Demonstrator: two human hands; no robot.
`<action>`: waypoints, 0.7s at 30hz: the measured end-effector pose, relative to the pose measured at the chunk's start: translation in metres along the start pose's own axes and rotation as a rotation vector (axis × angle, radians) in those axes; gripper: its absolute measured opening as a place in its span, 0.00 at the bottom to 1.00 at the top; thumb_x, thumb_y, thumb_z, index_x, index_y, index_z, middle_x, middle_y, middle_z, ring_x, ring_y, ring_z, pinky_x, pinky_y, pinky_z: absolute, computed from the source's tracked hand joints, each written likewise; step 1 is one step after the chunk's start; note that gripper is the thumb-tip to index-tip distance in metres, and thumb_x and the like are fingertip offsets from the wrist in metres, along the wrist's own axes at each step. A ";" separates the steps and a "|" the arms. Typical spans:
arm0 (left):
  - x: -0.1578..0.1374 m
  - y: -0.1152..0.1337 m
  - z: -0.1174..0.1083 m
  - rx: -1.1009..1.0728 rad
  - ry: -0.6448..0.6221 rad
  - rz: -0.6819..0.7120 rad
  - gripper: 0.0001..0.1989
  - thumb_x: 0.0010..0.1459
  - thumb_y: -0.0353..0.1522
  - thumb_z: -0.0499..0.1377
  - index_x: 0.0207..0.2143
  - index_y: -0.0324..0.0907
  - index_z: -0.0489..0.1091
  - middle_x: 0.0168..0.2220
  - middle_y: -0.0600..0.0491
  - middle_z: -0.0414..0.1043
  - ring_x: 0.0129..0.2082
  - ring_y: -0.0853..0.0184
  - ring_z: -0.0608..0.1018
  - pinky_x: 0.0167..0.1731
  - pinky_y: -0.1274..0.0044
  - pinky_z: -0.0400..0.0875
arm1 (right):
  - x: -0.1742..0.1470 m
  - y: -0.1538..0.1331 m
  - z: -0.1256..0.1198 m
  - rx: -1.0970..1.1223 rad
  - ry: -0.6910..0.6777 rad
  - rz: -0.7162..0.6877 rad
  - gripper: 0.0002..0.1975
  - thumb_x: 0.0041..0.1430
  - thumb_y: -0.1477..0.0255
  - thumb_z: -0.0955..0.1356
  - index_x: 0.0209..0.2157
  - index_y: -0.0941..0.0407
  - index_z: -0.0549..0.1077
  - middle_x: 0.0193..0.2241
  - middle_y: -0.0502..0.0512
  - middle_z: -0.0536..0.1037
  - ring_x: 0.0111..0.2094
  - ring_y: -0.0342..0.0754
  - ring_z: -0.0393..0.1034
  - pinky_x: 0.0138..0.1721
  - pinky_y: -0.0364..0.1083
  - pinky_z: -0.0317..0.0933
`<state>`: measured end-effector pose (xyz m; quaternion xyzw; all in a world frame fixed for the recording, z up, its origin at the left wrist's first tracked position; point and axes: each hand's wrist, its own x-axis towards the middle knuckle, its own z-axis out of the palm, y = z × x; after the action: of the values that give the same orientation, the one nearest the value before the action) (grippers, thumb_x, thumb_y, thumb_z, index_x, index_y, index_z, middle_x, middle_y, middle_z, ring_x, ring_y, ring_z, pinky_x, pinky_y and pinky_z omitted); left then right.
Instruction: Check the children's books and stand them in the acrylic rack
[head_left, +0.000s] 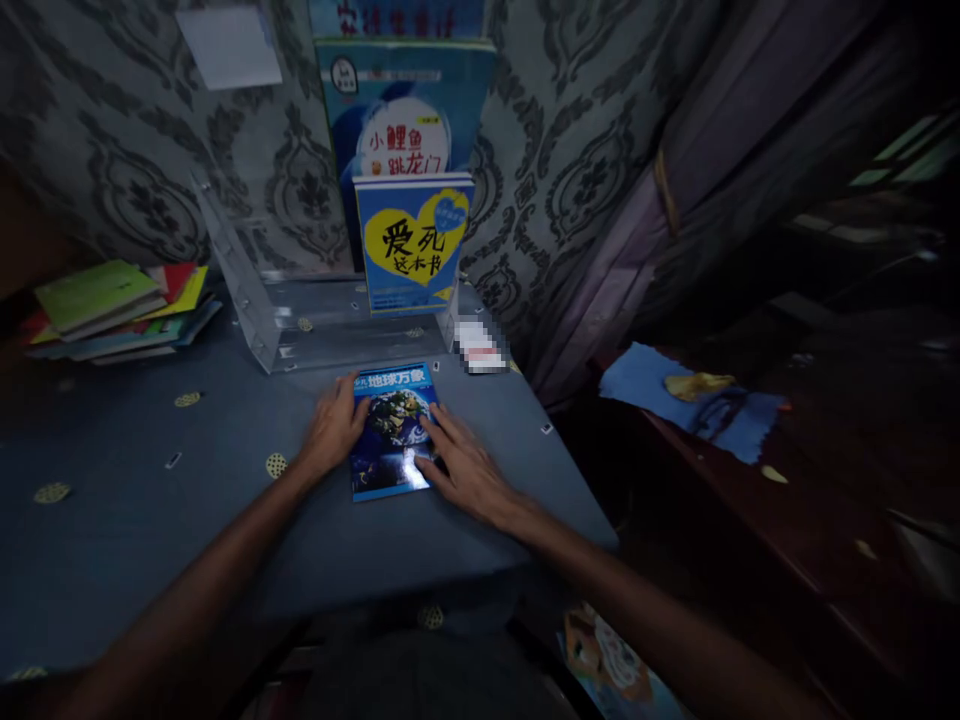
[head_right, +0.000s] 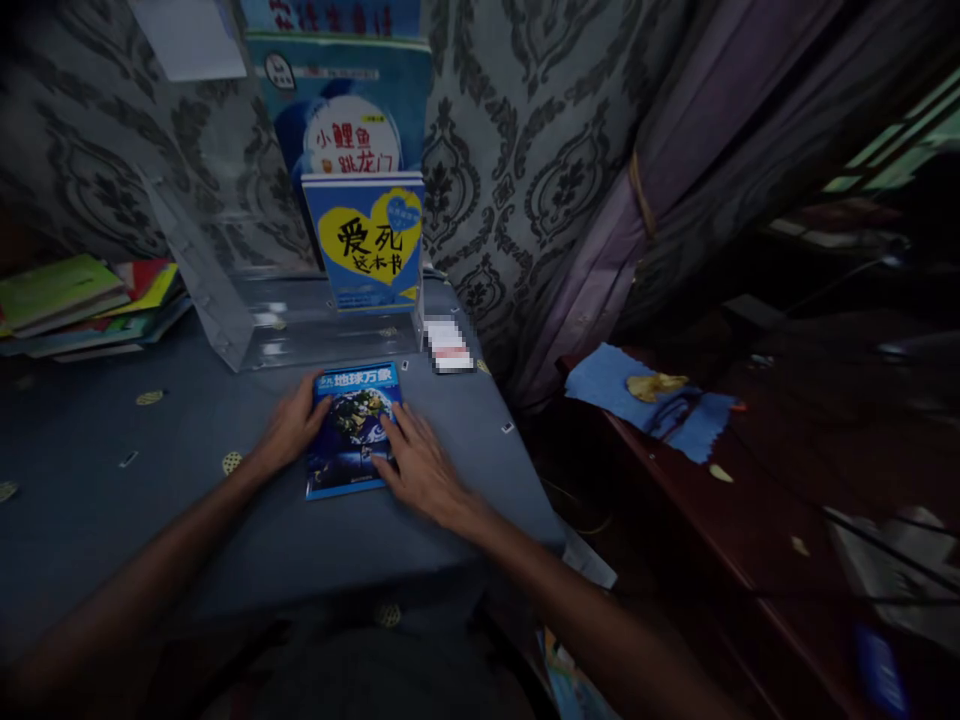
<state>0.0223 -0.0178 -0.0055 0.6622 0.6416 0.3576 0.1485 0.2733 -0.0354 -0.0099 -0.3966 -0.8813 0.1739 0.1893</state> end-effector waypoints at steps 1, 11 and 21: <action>0.002 -0.001 -0.001 -0.150 0.019 -0.049 0.24 0.63 0.36 0.56 0.60 0.40 0.63 0.57 0.40 0.73 0.59 0.52 0.74 0.61 0.59 0.65 | 0.000 0.002 0.000 0.043 0.015 -0.002 0.31 0.69 0.60 0.64 0.68 0.59 0.61 0.71 0.67 0.56 0.72 0.62 0.48 0.69 0.64 0.52; 0.005 0.014 -0.003 -1.178 -0.021 -0.557 0.15 0.47 0.31 0.70 0.38 0.36 0.75 0.32 0.49 0.81 0.31 0.64 0.82 0.33 0.76 0.76 | 0.015 0.041 0.021 0.491 0.348 0.108 0.29 0.61 0.69 0.67 0.64 0.52 0.67 0.63 0.63 0.69 0.59 0.59 0.70 0.60 0.61 0.66; 0.023 0.044 -0.010 -1.257 0.173 -0.508 0.17 0.50 0.36 0.71 0.42 0.39 0.77 0.36 0.51 0.82 0.39 0.62 0.83 0.44 0.73 0.78 | 0.057 0.034 -0.012 1.267 0.272 0.302 0.23 0.49 0.64 0.75 0.47 0.55 0.77 0.34 0.53 0.80 0.37 0.50 0.75 0.39 0.47 0.69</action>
<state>0.0468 -0.0045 0.0370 0.2479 0.4571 0.6680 0.5324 0.2662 0.0313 -0.0038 -0.3461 -0.5115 0.6313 0.4691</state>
